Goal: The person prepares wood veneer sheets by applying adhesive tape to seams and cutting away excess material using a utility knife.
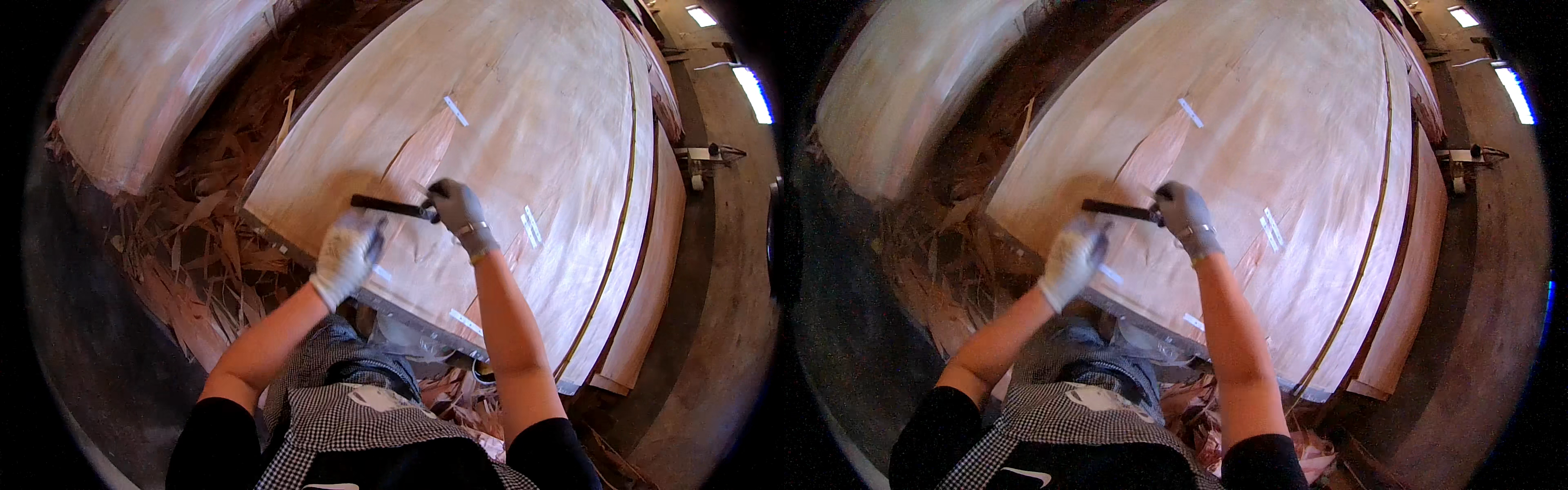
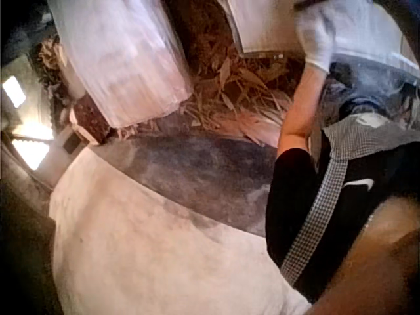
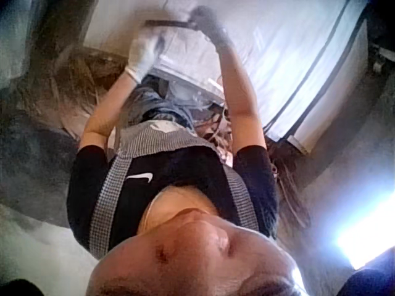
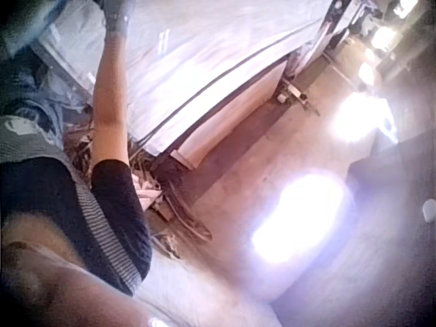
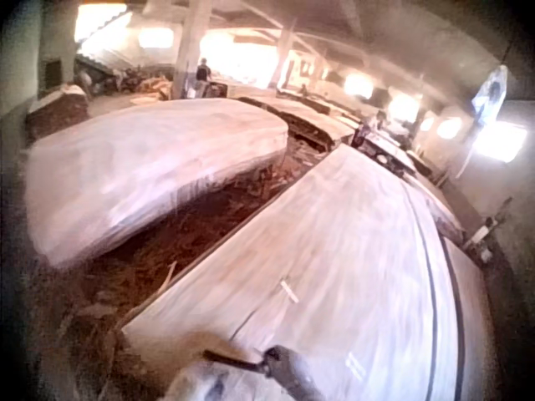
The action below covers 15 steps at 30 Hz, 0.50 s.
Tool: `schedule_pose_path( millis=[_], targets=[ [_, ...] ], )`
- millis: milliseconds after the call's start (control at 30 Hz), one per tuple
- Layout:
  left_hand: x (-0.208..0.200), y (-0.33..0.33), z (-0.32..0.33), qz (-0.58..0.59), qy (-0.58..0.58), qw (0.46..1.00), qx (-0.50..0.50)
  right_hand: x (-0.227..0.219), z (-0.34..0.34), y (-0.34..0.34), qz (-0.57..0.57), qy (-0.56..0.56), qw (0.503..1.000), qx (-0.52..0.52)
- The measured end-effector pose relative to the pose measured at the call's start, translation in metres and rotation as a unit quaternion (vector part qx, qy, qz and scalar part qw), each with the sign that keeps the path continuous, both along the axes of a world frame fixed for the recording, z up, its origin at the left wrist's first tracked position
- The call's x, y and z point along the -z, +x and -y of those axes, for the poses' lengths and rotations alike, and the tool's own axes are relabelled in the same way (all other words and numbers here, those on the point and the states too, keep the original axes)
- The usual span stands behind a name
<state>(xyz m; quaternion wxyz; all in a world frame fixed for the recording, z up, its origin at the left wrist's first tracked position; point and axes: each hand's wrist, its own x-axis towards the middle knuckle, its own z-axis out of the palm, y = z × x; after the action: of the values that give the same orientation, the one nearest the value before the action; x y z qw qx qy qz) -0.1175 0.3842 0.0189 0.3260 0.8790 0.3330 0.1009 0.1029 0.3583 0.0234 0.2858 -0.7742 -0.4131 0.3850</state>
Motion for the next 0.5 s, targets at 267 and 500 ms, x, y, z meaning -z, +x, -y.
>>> schedule_pose_path(
  millis=[267,500],
  targets=[
    [0.061,0.054,-0.087,-0.019,0.224,0.974,0.040,0.026,-0.056,0.001,0.172,-0.030,0.980,-0.092],
    [0.026,0.114,-0.055,0.022,0.152,0.973,0.169,0.047,-0.003,0.043,0.037,-0.103,0.990,0.089]
  ],
)
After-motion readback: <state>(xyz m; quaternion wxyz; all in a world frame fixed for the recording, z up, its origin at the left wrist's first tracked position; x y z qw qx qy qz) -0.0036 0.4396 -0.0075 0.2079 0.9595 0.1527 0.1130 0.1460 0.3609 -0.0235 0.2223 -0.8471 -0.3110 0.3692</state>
